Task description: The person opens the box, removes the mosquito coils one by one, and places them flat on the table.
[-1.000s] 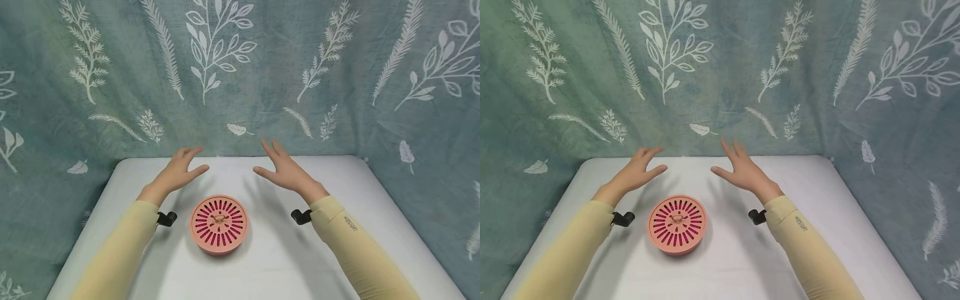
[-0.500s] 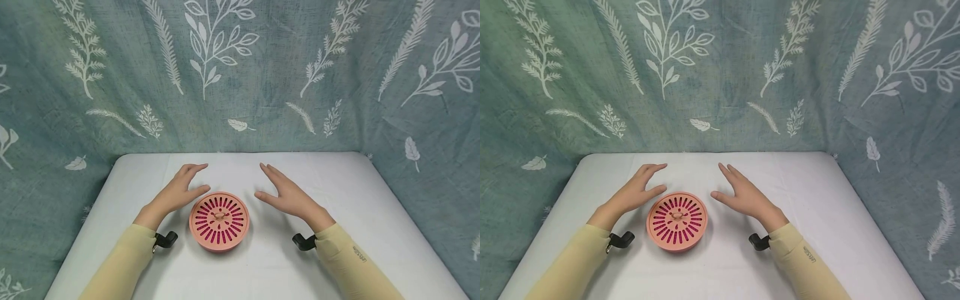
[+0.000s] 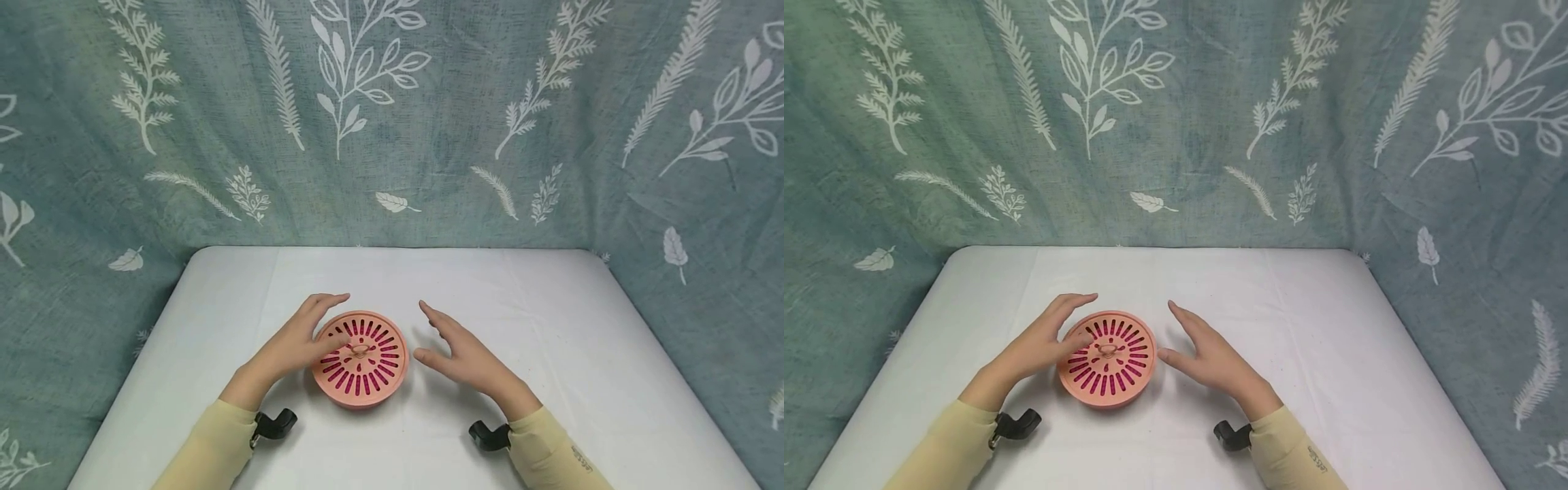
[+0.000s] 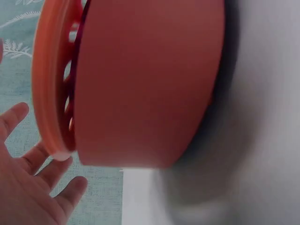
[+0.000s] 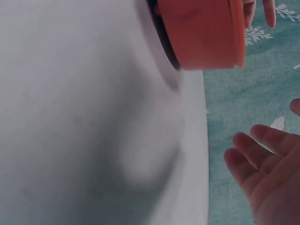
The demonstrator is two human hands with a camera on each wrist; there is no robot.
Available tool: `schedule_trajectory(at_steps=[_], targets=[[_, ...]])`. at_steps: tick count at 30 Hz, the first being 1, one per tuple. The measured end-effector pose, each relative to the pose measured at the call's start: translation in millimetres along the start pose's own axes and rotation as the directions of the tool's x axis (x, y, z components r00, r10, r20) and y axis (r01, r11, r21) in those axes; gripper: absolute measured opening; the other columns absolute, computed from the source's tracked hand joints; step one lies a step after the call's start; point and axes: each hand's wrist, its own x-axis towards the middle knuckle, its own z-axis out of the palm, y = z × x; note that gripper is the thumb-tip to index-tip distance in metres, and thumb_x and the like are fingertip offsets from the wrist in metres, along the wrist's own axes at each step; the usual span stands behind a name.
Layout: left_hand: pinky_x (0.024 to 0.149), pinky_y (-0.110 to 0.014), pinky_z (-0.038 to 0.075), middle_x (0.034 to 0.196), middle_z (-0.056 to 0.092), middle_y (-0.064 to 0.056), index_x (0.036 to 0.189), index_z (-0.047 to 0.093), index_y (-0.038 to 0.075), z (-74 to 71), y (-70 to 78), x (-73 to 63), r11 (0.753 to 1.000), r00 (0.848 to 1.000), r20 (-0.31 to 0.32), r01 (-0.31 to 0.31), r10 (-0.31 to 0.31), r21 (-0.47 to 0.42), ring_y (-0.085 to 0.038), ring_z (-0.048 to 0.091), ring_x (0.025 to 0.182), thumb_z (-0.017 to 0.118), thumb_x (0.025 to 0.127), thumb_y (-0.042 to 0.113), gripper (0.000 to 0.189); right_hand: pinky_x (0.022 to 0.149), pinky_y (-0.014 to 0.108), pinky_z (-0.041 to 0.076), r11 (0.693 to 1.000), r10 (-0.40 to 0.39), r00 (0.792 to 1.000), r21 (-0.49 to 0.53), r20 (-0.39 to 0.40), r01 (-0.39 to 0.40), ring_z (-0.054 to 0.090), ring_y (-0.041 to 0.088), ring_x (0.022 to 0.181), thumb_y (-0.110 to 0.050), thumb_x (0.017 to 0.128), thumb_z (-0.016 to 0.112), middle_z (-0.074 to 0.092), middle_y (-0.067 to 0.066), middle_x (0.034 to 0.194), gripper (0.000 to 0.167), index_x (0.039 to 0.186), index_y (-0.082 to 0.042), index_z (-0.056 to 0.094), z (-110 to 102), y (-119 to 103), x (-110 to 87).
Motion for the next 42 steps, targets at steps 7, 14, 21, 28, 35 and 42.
schedule_trajectory(at_steps=[7, 14, 21, 28, 35, 42], targets=[[0.109, -0.046, 0.041, 0.139, 0.045, 0.005, 0.146, 0.048, 0.028, 14.0, 4.3, -4.1, 0.999, 0.999, -0.033, -0.018, 0.017, -0.032, -0.016, 0.045, 0.129, 0.073, 0.085, 0.053, 0.071, 0.107, 0.048, 0.045, 0.981, -0.015, 1.0, 0.194, 0.009, 0.013, 0.05, 0.025, 0.13, -0.036, 0.093, 0.068, 0.035, 0.004, 0.156, 0.082, 0.158, -0.036, 0.018, 16.2, 8.7, -8.6], [0.106, -0.044, 0.042, 0.136, 0.046, 0.012, 0.141, 0.054, 0.03, 24.7, 2.7, -7.5, 0.998, 0.996, -0.076, -0.048, 0.044, -0.045, -0.012, 0.044, 0.126, 0.073, 0.084, 0.055, 0.065, 0.102, 0.043, 0.05, 0.893, -0.058, 0.997, 0.45, 0.047, 0.031, 0.053, 0.025, 0.127, -0.017, 0.09, 0.073, 0.038, 0.009, 0.153, 0.089, 0.158, -0.034, 0.018, 41.8, 19.4, -12.4], [0.108, -0.049, 0.04, 0.138, 0.047, 0.005, 0.138, 0.059, 0.022, 32.1, -0.1, -12.2, 0.996, 0.99, -0.104, -0.094, 0.092, -0.012, -0.02, 0.042, 0.13, 0.071, 0.085, 0.057, 0.065, 0.098, 0.042, 0.053, 0.811, -0.053, 0.997, 0.585, 0.058, 0.009, 0.056, 0.028, 0.119, -0.011, 0.085, 0.079, 0.04, 0.011, 0.15, 0.094, 0.159, -0.021, 0.022, 62.1, 19.2, -13.4], [0.109, -0.048, 0.04, 0.138, 0.049, 0.0, 0.129, 0.065, 0.02, 37.2, -2.2, -13.5, 0.992, 0.983, -0.131, -0.127, 0.126, 0.001, -0.021, 0.043, 0.13, 0.074, 0.087, 0.048, 0.052, 0.094, 0.038, 0.055, 0.861, 0.015, 1.0, 0.508, 0.008, -0.017, 0.061, 0.019, 0.112, -0.026, 0.078, 0.087, 0.045, 0.001, 0.148, 0.099, 0.157, -0.02, 0.027, 75.5, 16.4, -13.7], [0.105, -0.044, 0.044, 0.13, 0.056, -0.001, 0.105, 0.075, 0.027, 40.6, -0.5, -8.9, 0.98, 0.968, -0.155, -0.195, 0.199, 0.039, -0.017, 0.048, 0.124, 0.074, 0.089, 0.039, 0.02, 0.09, 0.028, 0.057, 0.923, 0.039, 0.998, 0.385, -0.054, -0.015, 0.063, 0.011, 0.103, -0.043, 0.075, 0.086, 0.057, -0.004, 0.131, 0.096, 0.154, -0.025, 0.035, 78.6, 12.4, -14.5], [0.095, -0.034, 0.05, 0.112, 0.065, 0.008, 0.096, 0.076, 0.028, 42.4, 0.3, -7.1, 0.968, 0.952, -0.176, -0.241, 0.249, 0.066, -0.006, 0.053, 0.108, 0.077, 0.088, 0.03, 0.009, 0.089, 0.026, 0.057, 0.948, 0.0, 0.997, 0.318, -0.08, 0.026, 0.063, 0.009, 0.104, -0.048, 0.075, 0.084, 0.058, -0.009, 0.127, 0.087, 0.149, -0.024, 0.044, 79.8, 14.7, -13.6]])
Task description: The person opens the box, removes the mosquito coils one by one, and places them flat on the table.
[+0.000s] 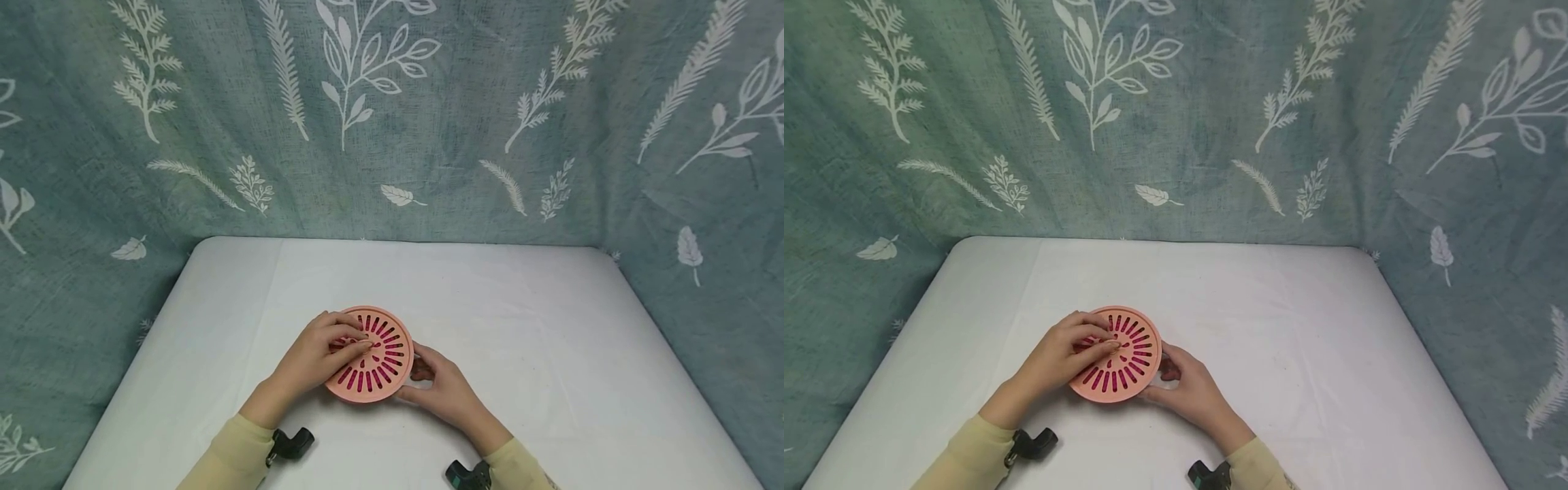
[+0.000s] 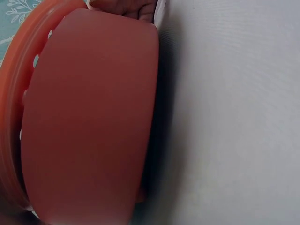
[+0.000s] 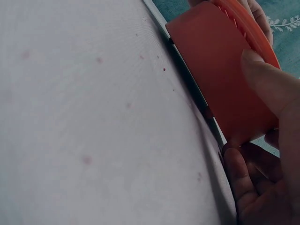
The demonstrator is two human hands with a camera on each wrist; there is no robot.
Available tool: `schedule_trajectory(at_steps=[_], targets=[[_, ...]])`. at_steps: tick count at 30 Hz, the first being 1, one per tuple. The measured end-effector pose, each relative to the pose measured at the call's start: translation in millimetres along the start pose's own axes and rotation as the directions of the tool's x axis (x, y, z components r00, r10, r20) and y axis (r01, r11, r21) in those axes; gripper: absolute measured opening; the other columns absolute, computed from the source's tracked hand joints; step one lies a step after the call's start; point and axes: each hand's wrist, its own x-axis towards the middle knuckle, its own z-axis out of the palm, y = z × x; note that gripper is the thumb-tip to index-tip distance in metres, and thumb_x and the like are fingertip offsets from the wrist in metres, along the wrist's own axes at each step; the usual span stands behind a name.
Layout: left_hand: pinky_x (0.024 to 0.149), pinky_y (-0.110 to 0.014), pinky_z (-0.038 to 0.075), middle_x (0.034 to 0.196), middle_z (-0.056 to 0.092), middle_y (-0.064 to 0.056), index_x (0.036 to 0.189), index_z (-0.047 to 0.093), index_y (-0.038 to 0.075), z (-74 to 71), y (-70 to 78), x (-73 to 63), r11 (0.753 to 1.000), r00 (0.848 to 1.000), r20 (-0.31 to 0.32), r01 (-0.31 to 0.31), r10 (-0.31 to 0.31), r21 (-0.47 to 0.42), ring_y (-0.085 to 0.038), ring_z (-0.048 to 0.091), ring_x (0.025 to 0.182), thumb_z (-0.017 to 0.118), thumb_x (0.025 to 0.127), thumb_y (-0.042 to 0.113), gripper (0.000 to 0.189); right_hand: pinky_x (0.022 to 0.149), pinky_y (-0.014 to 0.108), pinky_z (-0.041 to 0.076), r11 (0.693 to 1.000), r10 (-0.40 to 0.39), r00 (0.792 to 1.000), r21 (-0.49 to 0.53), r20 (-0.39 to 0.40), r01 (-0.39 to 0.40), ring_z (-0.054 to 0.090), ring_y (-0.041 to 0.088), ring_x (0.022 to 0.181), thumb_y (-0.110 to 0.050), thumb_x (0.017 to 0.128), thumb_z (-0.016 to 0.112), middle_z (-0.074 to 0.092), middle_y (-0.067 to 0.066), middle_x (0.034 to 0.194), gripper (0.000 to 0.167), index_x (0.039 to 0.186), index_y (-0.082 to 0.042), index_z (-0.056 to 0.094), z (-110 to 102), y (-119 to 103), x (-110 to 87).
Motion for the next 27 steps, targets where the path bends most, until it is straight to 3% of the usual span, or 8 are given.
schedule_trajectory(at_steps=[5, 8, 12, 18, 22, 27], targets=[[0.113, -0.045, 0.035, 0.103, 0.067, 0.018, 0.095, 0.075, 0.027, -0.8, 1.8, 1.6, 1.0, 1.0, -0.005, -0.009, 0.009, -0.001, -0.006, 0.057, 0.109, 0.077, 0.089, 0.028, 0.007, 0.089, 0.025, 0.057, 1.0, 0.001, 1.0, -0.015, -0.013, -0.001, 0.062, 0.008, 0.107, -0.048, 0.076, 0.083, 0.058, -0.009, 0.129, 0.085, 0.148, -0.022, 0.046, 0.5, 1.0, 1.2], [0.118, -0.052, 0.024, 0.096, 0.066, 0.023, 0.094, 0.075, 0.027, -1.9, 3.4, 2.6, 1.0, 1.0, -0.007, -0.006, 0.006, 0.002, -0.004, 0.06, 0.103, 0.076, 0.089, 0.028, 0.006, 0.089, 0.025, 0.057, 1.0, 0.003, 1.0, -0.012, -0.015, -0.003, 0.062, 0.009, 0.107, -0.047, 0.077, 0.083, 0.058, -0.008, 0.129, 0.084, 0.147, -0.021, 0.046, 0.4, 0.9, 1.4], [0.117, -0.054, 0.026, 0.091, 0.066, 0.024, 0.094, 0.075, 0.027, -4.7, 6.6, 2.9, 1.0, 1.0, -0.027, -0.01, 0.01, 0.017, -0.003, 0.061, 0.094, 0.076, 0.089, 0.028, 0.006, 0.089, 0.025, 0.057, 1.0, 0.007, 1.0, -0.011, -0.012, -0.007, 0.063, 0.009, 0.106, -0.047, 0.078, 0.082, 0.059, -0.008, 0.127, 0.081, 0.147, -0.022, 0.047, 0.1, 0.6, 1.3], [0.118, -0.047, 0.028, 0.093, 0.067, 0.02, 0.097, 0.075, 0.026, -15.7, 9.6, 3.7, 1.0, 0.998, -0.062, -0.008, 0.009, 0.017, -0.005, 0.061, 0.096, 0.075, 0.09, 0.029, 0.007, 0.088, 0.025, 0.057, 1.0, 0.008, 1.0, -0.026, -0.019, -0.008, 0.064, 0.007, 0.104, -0.048, 0.081, 0.079, 0.062, -0.009, 0.123, 0.077, 0.147, -0.026, 0.047, 0.6, 1.3, 2.6], [0.118, -0.046, 0.029, 0.095, 0.068, 0.018, 0.099, 0.076, 0.024, -28.4, 6.2, 4.2, 1.0, 0.994, -0.108, -0.002, 0.003, 0.009, -0.007, 0.062, 0.097, 0.076, 0.089, 0.026, 0.009, 0.087, 0.025, 0.057, 0.999, 0.012, 1.0, -0.037, -0.021, -0.012, 0.063, 0.007, 0.105, -0.049, 0.08, 0.079, 0.063, -0.01, 0.121, 0.079, 0.148, -0.029, 0.044, -0.3, 0.2, 2.3], [0.118, -0.045, 0.029, 0.095, 0.07, 0.013, 0.099, 0.077, 0.023, -50.8, -3.1, 3.3, 0.999, 0.985, -0.17, 0.043, -0.042, -0.002, -0.007, 0.069, 0.087, 0.076, 0.089, 0.024, 0.01, 0.086, 0.025, 0.057, 0.999, 0.005, 1.0, -0.041, -0.021, -0.005, 0.063, 0.009, 0.103, -0.051, 0.08, 0.078, 0.063, -0.007, 0.121, 0.081, 0.149, -0.026, 0.044, 0.0, 1.1, 1.7]])
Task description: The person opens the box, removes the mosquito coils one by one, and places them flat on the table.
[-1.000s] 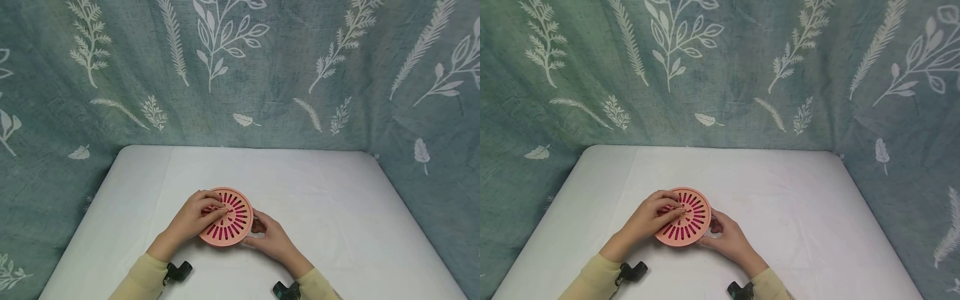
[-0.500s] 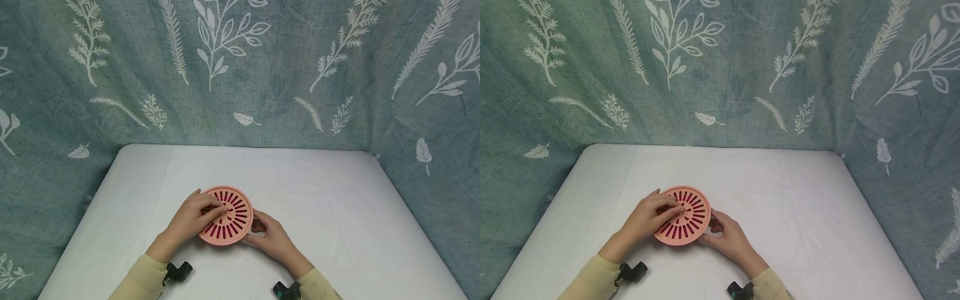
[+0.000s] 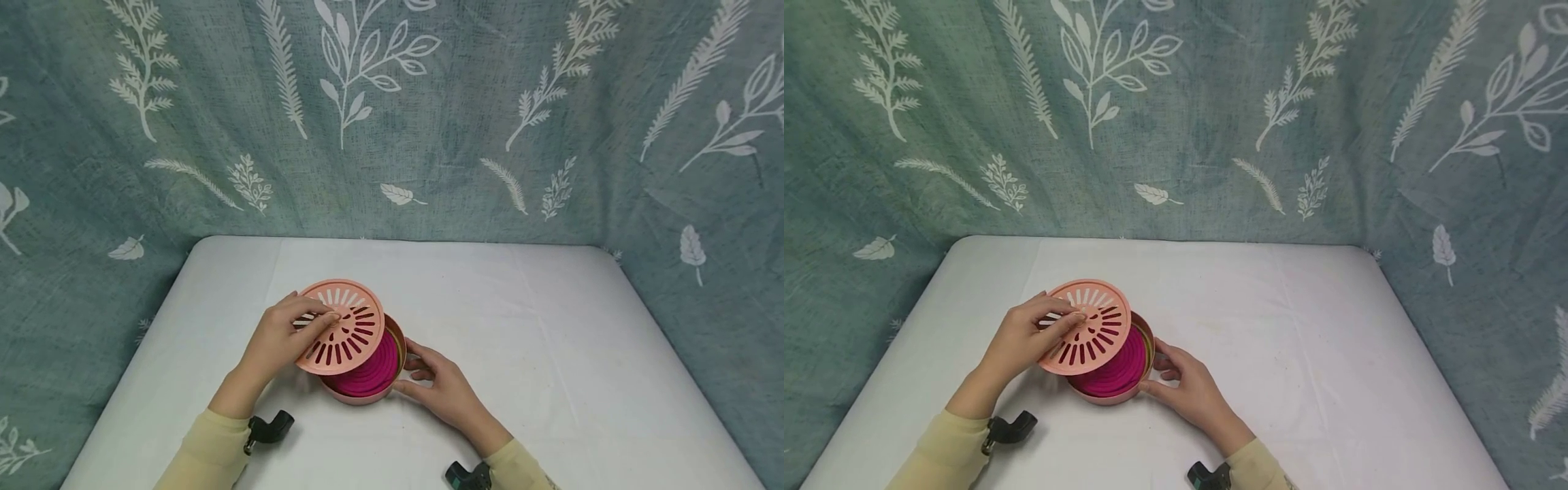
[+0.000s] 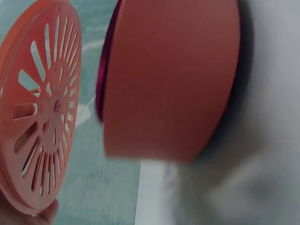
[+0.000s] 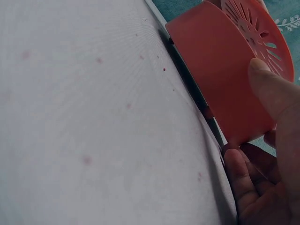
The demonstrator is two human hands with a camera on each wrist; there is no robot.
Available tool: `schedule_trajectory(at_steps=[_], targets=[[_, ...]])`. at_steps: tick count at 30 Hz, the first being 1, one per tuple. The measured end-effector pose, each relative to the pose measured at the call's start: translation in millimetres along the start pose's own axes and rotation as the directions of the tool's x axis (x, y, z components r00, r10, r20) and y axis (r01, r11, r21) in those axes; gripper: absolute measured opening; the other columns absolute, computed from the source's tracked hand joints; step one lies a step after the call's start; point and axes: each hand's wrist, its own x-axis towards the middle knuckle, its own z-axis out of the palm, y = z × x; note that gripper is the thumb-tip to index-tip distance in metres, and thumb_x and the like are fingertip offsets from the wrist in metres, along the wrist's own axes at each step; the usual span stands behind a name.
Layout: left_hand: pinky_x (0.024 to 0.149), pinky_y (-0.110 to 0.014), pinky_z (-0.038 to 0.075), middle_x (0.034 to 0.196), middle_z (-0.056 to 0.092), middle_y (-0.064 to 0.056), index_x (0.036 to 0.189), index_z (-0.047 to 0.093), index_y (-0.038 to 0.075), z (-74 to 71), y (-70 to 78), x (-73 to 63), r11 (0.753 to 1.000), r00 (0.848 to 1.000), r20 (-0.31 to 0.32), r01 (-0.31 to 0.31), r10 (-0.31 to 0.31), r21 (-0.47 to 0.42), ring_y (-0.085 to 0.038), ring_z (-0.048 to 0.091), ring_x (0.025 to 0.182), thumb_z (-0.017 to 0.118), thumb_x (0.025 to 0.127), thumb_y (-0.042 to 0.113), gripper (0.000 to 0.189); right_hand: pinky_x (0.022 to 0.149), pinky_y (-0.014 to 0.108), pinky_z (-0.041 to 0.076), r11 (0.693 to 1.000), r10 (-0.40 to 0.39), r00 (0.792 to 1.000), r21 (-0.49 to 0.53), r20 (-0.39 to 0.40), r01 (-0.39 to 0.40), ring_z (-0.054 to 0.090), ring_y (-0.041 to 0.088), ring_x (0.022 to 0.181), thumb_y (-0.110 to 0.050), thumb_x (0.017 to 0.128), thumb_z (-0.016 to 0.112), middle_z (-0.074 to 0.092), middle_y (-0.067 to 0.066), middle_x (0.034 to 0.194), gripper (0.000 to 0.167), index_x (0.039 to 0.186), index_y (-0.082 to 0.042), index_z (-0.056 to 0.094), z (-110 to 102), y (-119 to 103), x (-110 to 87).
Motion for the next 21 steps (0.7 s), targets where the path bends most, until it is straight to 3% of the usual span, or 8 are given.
schedule_trajectory(at_steps=[3, 5, 10, 12, 21], targets=[[0.118, -0.046, 0.03, 0.094, 0.071, 0.01, 0.099, 0.076, 0.021, -13.2, -8.8, 1.3, 0.999, 0.998, -0.024, 0.053, -0.053, 0.012, -0.011, 0.071, 0.082, 0.075, 0.09, 0.027, 0.011, 0.086, 0.025, 0.057, 1.0, -0.001, 1.0, -0.008, -0.001, 0.001, 0.063, 0.008, 0.104, -0.051, 0.081, 0.077, 0.063, -0.008, 0.121, 0.081, 0.15, -0.026, 0.043, 0.9, 0.8, -0.3], [0.114, -0.044, 0.037, 0.094, 0.071, 0.008, 0.099, 0.076, 0.02, -20.9, -15.9, 1.4, 0.995, 0.995, -0.043, 0.092, -0.091, 0.025, -0.013, 0.071, 0.084, 0.074, 0.091, 0.029, 0.012, 0.086, 0.024, 0.057, 1.0, 0.0, 1.0, -0.014, -0.002, 0.0, 0.063, 0.007, 0.105, -0.051, 0.081, 0.077, 0.063, -0.009, 0.12, 0.081, 0.15, -0.027, 0.043, 1.2, 1.0, -0.4], [0.085, -0.037, 0.06, 0.097, 0.07, 0.006, 0.101, 0.076, 0.018, -37.7, -32.7, -0.2, 0.981, 0.981, -0.084, 0.183, -0.177, 0.059, -0.016, 0.067, 0.094, 0.072, 0.092, 0.033, 0.018, 0.086, 0.024, 0.057, 1.0, -0.006, 1.0, -0.009, 0.003, 0.006, 0.062, 0.007, 0.106, -0.05, 0.082, 0.076, 0.062, -0.01, 0.122, 0.08, 0.15, -0.027, 0.042, 1.3, 1.4, -0.4], [0.079, -0.036, 0.061, 0.098, 0.07, 0.005, 0.102, 0.076, 0.018, -42.9, -39.7, -1.1, 0.973, 0.973, -0.1, 0.217, -0.209, 0.079, -0.017, 0.066, 0.095, 0.072, 0.092, 0.034, 0.02, 0.086, 0.024, 0.057, 1.0, -0.008, 1.0, -0.01, 0.003, 0.008, 0.062, 0.007, 0.105, -0.05, 0.082, 0.076, 0.062, -0.01, 0.122, 0.08, 0.15, -0.026, 0.043, 1.1, 1.2, -0.5], [0.081, -0.046, 0.06, 0.107, 0.07, -0.008, 0.109, 0.074, 0.012, -58.7, -74.4, -2.6, 0.925, 0.939, -0.127, 0.338, -0.32, 0.172, -0.029, 0.067, 0.098, 0.066, 0.095, 0.039, 0.032, 0.086, 0.024, 0.057, 1.0, -0.012, 1.0, -0.016, 0.002, 0.013, 0.063, 0.008, 0.105, -0.051, 0.082, 0.076, 0.063, -0.009, 0.12, 0.081, 0.15, -0.024, 0.043, 0.3, 0.0, -1.3]])
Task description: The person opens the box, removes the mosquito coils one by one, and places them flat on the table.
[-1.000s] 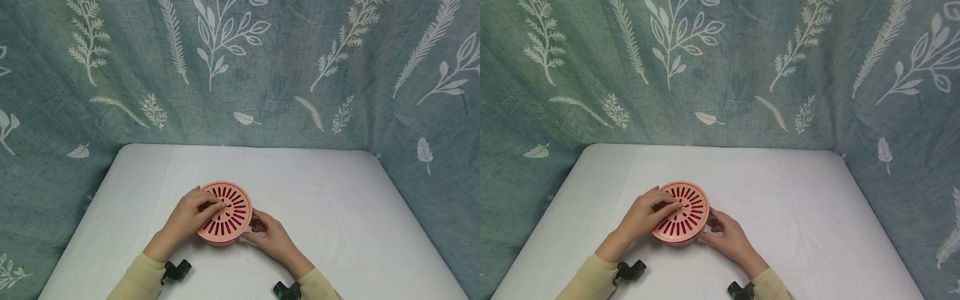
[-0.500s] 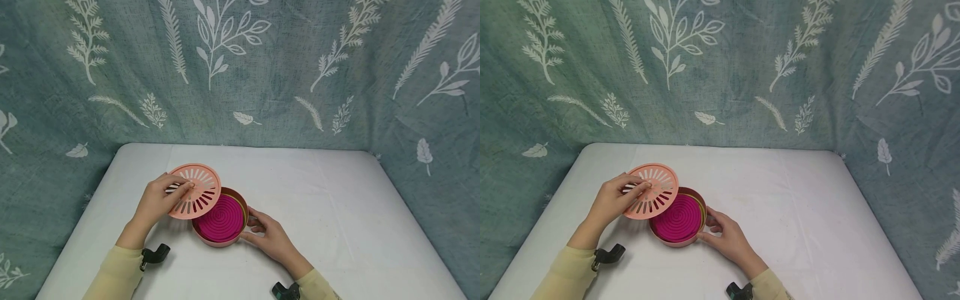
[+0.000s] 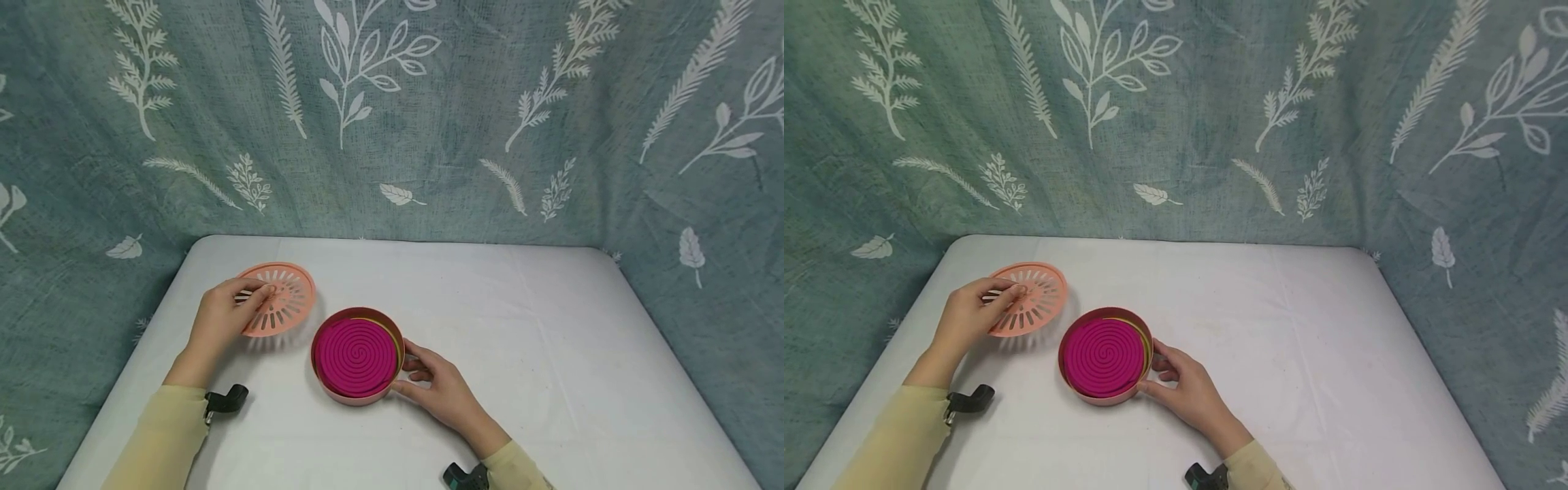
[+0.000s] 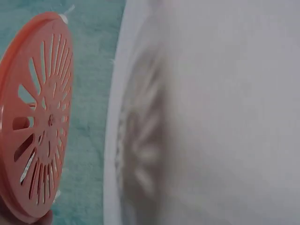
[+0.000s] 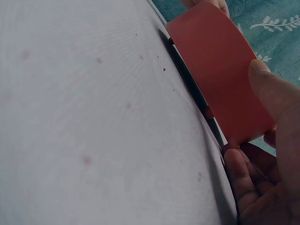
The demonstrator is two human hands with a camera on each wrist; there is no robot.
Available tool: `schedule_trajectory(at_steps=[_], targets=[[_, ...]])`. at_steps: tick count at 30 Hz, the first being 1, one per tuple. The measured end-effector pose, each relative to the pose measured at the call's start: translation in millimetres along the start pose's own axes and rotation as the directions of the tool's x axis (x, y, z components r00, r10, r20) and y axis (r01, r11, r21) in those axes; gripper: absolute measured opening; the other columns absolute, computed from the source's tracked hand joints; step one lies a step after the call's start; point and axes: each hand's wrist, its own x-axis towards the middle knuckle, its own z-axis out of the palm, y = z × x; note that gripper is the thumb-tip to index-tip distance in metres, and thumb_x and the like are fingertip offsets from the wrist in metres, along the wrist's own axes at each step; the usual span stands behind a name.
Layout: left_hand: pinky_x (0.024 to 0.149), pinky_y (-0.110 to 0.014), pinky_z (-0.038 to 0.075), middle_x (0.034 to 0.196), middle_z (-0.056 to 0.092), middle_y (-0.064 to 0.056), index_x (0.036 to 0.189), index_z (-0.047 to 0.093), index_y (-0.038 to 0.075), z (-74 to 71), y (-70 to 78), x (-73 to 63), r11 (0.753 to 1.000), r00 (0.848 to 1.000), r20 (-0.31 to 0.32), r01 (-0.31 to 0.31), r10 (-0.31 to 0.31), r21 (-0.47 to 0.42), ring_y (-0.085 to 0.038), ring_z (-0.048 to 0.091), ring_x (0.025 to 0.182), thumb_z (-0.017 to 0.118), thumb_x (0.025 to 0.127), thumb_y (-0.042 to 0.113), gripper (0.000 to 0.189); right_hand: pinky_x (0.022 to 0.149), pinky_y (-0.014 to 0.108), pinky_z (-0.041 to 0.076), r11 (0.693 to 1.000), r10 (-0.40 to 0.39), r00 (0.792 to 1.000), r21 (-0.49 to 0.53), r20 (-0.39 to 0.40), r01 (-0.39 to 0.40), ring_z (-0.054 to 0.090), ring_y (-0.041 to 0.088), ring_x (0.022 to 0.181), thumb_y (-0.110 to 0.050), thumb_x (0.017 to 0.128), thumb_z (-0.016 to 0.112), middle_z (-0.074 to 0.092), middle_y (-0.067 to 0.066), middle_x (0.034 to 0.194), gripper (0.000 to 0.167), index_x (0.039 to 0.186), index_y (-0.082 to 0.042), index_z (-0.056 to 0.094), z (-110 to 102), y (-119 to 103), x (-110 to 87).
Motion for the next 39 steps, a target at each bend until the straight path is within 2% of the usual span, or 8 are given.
schedule_trajectory(at_steps=[4, 8, 9, 11, 14, 17, 30, 39], targets=[[0.095, -0.053, 0.052, 0.106, 0.07, -0.013, 0.113, 0.073, 0.009, -2.2, -13.1, 4.8, 0.999, 0.999, 0.003, 0.035, -0.035, 0.034, -0.034, 0.066, 0.096, 0.064, 0.096, 0.041, 0.037, 0.086, 0.024, 0.057, 1.0, -0.006, 1.0, 0.005, -0.002, 0.006, 0.063, 0.008, 0.104, -0.05, 0.082, 0.076, 0.063, -0.009, 0.121, 0.08, 0.15, -0.024, 0.043, 0.1, 0.9, 0.3], [0.114, -0.06, 0.029, 0.106, 0.07, -0.018, 0.116, 0.072, 0.005, -5.0, -24.5, 8.4, 0.996, 0.998, 0.01, 0.068, -0.069, 0.048, -0.039, 0.064, 0.097, 0.063, 0.097, 0.041, 0.041, 0.086, 0.024, 0.057, 1.0, -0.004, 1.0, 0.021, -0.001, 0.004, 0.063, 0.008, 0.104, -0.049, 0.082, 0.077, 0.063, -0.008, 0.122, 0.08, 0.15, -0.024, 0.043, 0.2, 1.4, 0.5], [0.114, -0.06, 0.028, 0.106, 0.07, -0.019, 0.116, 0.071, 0.005, -5.5, -27.5, 9.0, 0.996, 0.997, 0.014, 0.078, -0.079, 0.05, -0.039, 0.064, 0.098, 0.063, 0.097, 0.041, 0.042, 0.086, 0.024, 0.057, 1.0, -0.003, 1.0, 0.023, -0.001, 0.003, 0.063, 0.008, 0.104, -0.049, 0.082, 0.077, 0.063, -0.008, 0.122, 0.08, 0.15, -0.024, 0.043, 0.3, 1.4, 0.5], [0.111, -0.059, 0.033, 0.108, 0.07, -0.019, 0.118, 0.07, 0.005, -6.8, -33.1, 9.7, 0.993, 0.994, 0.028, 0.102, -0.104, 0.052, -0.038, 0.064, 0.099, 0.062, 0.097, 0.042, 0.044, 0.086, 0.024, 0.057, 1.0, -0.003, 1.0, 0.027, -0.001, 0.003, 0.063, 0.008, 0.105, -0.049, 0.082, 0.077, 0.062, -0.009, 0.122, 0.08, 0.15, -0.024, 0.043, 0.7, 1.4, 0.3], [0.096, -0.057, 0.048, 0.112, 0.068, -0.019, 0.12, 0.069, 0.006, -8.3, -41.5, 10.6, 0.988, 0.989, 0.046, 0.141, -0.144, 0.059, -0.036, 0.064, 0.101, 0.06, 0.097, 0.045, 0.047, 0.086, 0.024, 0.057, 1.0, -0.004, 1.0, 0.024, -0.002, 0.004, 0.063, 0.008, 0.105, -0.049, 0.082, 0.077, 0.062, -0.009, 0.122, 0.08, 0.151, -0.024, 0.043, 1.2, 1.4, 0.2], [0.083, -0.054, 0.055, 0.113, 0.068, -0.018, 0.121, 0.068, 0.006, -9.4, -48.4, 11.4, 0.984, 0.984, 0.05, 0.167, -0.171, 0.061, -0.035, 0.064, 0.102, 0.059, 0.097, 0.047, 0.048, 0.086, 0.024, 0.058, 1.0, -0.007, 1.0, 0.022, -0.003, 0.007, 0.063, 0.008, 0.105, -0.048, 0.082, 0.077, 0.062, -0.009, 0.123, 0.08, 0.151, -0.024, 0.042, 1.6, 1.6, 0.2], [0.084, -0.055, 0.05, 0.111, 0.065, -0.02, 0.119, 0.065, 0.003, -11.0, -64.4, 11.4, 0.963, 0.968, 0.076, 0.227, -0.24, 0.145, -0.036, 0.059, 0.103, 0.055, 0.1, 0.043, 0.045, 0.086, 0.024, 0.057, 1.0, -0.004, 1.0, 0.026, 0.003, 0.004, 0.062, 0.007, 0.108, -0.047, 0.082, 0.077, 0.06, -0.011, 0.126, 0.08, 0.15, -0.023, 0.043, 0.3, 0.4, 1.1], [0.083, -0.056, 0.051, 0.117, 0.062, -0.025, 0.123, 0.06, 0.003, -12.1, -67.7, 12.5, 0.957, 0.955, 0.141, 0.238, -0.262, 0.163, -0.041, 0.057, 0.107, 0.054, 0.101, 0.042, 0.045, 0.086, 0.024, 0.058, 1.0, -0.022, 1.0, 0.014, -0.007, 0.022, 0.062, 0.007, 0.106, -0.048, 0.083, 0.077, 0.062, -0.011, 0.124, 0.079, 0.15, -0.024, 0.043, 0.7, 2.0, 1.3]])
